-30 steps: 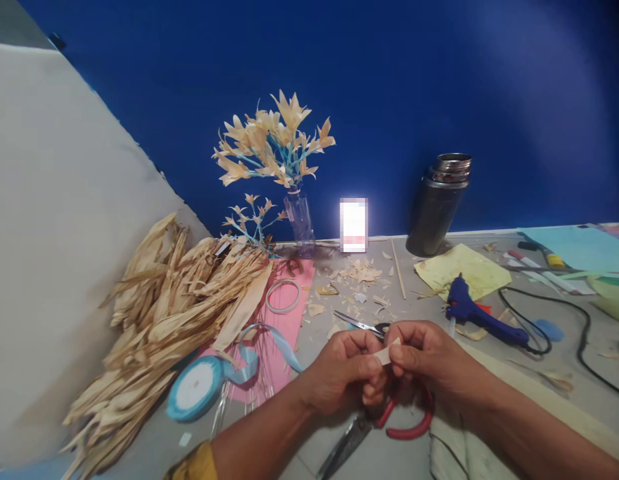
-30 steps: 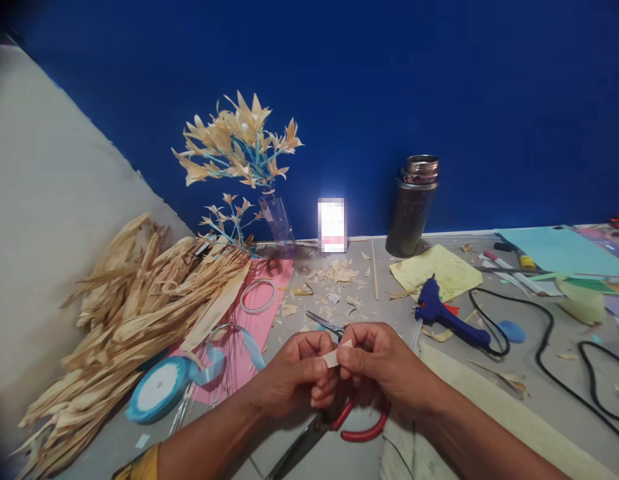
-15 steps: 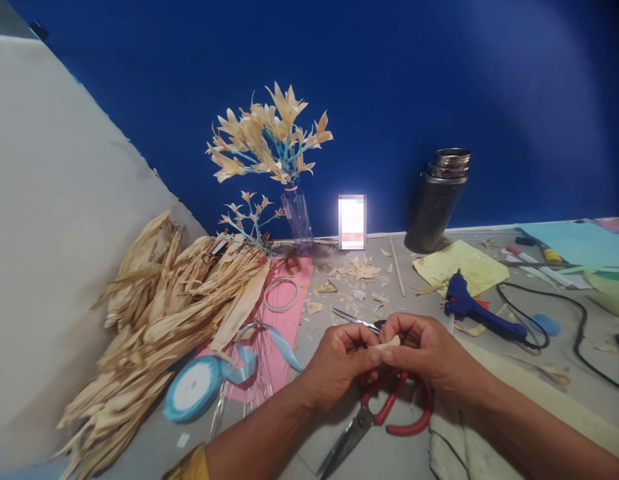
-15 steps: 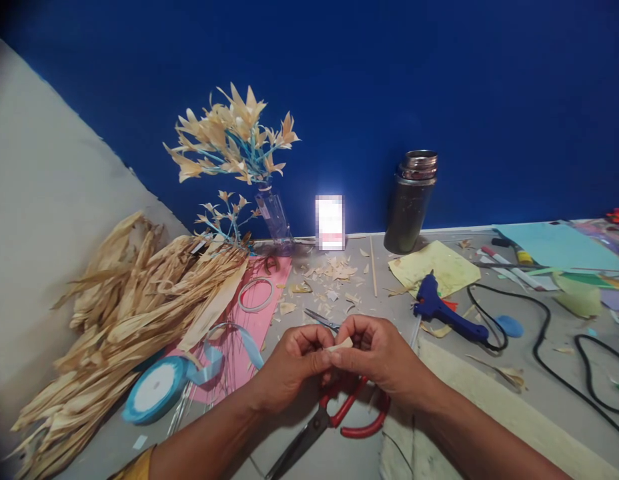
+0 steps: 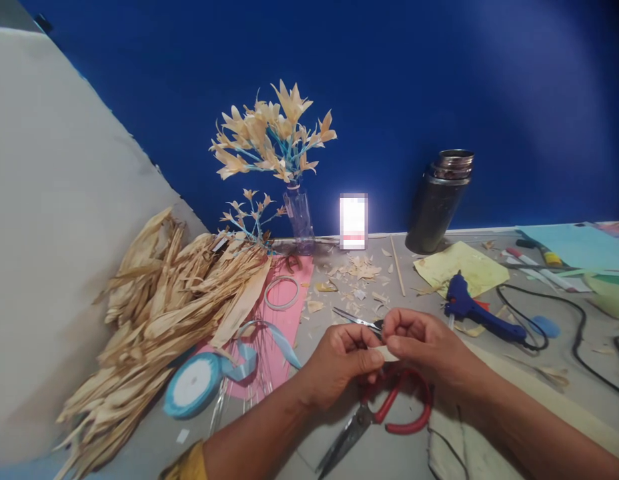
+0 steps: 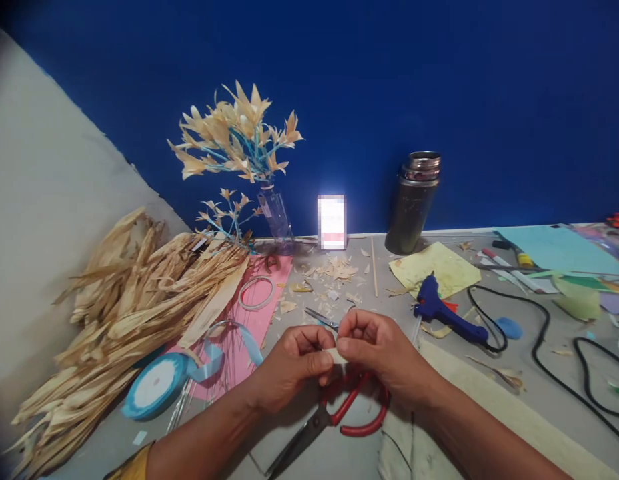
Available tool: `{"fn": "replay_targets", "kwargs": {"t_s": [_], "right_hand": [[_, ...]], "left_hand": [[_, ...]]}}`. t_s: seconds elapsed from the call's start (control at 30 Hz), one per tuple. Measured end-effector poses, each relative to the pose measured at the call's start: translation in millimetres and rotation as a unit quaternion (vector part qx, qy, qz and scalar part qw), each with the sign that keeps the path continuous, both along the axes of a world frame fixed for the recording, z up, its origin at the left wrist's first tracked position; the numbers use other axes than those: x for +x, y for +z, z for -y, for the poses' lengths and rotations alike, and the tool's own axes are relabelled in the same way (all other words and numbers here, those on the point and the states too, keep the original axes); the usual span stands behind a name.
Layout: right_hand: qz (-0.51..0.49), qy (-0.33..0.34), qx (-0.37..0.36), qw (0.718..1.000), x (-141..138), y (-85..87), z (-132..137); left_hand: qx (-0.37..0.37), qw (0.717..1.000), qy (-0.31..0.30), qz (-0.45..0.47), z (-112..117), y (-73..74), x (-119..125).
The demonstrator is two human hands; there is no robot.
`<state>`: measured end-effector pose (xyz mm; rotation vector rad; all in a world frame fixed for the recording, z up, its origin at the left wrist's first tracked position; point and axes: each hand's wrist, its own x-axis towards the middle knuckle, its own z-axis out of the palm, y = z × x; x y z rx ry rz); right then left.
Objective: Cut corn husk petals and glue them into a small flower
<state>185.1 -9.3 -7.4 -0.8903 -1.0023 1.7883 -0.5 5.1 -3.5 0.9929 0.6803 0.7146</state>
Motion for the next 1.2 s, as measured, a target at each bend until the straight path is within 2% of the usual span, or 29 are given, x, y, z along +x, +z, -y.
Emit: {"fn": "replay_targets", "kwargs": {"t_s": [0.1, 0.17, 0.23, 0.27, 0.3, 0.33, 0.4, 0.43, 0.5, 0.6, 0.7, 0.8, 0.87, 0.9, 0.97, 1.03, 1.07, 1.13, 1.2], "right_hand": [[-0.025, 0.009, -0.010, 1.000, 1.4, 3.1, -1.5], [-0.051, -0.014, -0.012, 0.999, 8.4, 7.7, -6.7], [0.006, -0.082, 0.024, 0.996, 17.2, 10.5, -14.1], [0.081, -0.115, 0.057, 0.988, 20.8, 10.4, -17.8], [0.181, -0.137, 0.096, 0.969, 23.3, 9.0, -20.8], [0.286, -0.141, 0.139, 0.937, 24.5, 6.7, -23.1], [0.464, -0.099, 0.219, 0.853, 23.2, 0.3, -24.7], [0.522, -0.065, 0.249, 0.813, 21.4, -3.0, -24.3], [0.595, -0.005, 0.276, 0.755, 17.4, -7.6, -22.0], [0.660, 0.033, 0.260, 0.704, 14.1, -8.9, -18.3], [0.692, 0.051, 0.235, 0.681, 14.5, -7.4, -16.7], [0.682, 0.057, 0.221, 0.695, 16.8, -7.7, -17.6], [0.659, 0.042, 0.211, 0.721, 18.6, -8.5, -19.4], [0.633, 0.033, 0.204, 0.746, 19.3, -8.9, -20.5], [0.543, 0.033, 0.160, 0.824, 19.8, -10.1, -22.7], [0.401, 0.050, 0.082, 0.911, 18.4, -12.8, -23.7], [0.323, 0.057, 0.046, 0.943, 16.8, -15.0, -23.4], [0.194, 0.060, 0.010, 0.979, 12.0, -20.8, -21.0], [0.120, 0.071, 0.015, 0.990, 5.6, -26.1, -16.1]], "left_hand": [[-0.003, 1.000, -0.001, -0.001, -0.4, 0.3, 0.5], [-0.021, 0.999, 0.016, 0.026, -4.1, 2.6, -1.0], [-0.038, 0.995, 0.073, 0.048, -10.6, 5.7, -3.7], [-0.044, 0.992, 0.109, 0.054, -14.3, 7.1, -5.2], [-0.049, 0.987, 0.144, 0.057, -17.8, 7.9, -6.5], [-0.051, 0.982, 0.173, 0.057, -20.9, 8.1, -7.4], [-0.054, 0.975, 0.211, 0.048, -25.0, 6.5, -8.1], [-0.054, 0.973, 0.222, 0.042, -26.0, 5.0, -7.9], [-0.051, 0.971, 0.230, 0.031, -26.4, 1.9, -7.0], [-0.045, 0.973, 0.226, 0.034, -25.5, 0.0, -5.8], [-0.045, 0.974, 0.218, 0.040, -24.0, 1.8, -5.5], [-0.018, 0.974, 0.223, 0.032, -22.4, 3.7, -6.1], [0.010, 0.971, 0.237, 0.027, -22.0, 3.5, -6.6], [0.020, 0.969, 0.245, 0.027, -22.1, 3.1, -6.8], [0.035, 0.965, 0.260, 0.022, -22.7, 1.9, -7.0], [0.048, 0.960, 0.274, 0.012, -23.3, 1.3, -7.0], [0.055, 0.958, 0.280, 0.006, -23.2, 1.5, -6.9], [0.070, 0.956, 0.284, -0.004, -22.2, 2.8, -6.5], [0.080, 0.956, 0.281, -0.011, -20.2, 4.7, -6.0]]}}
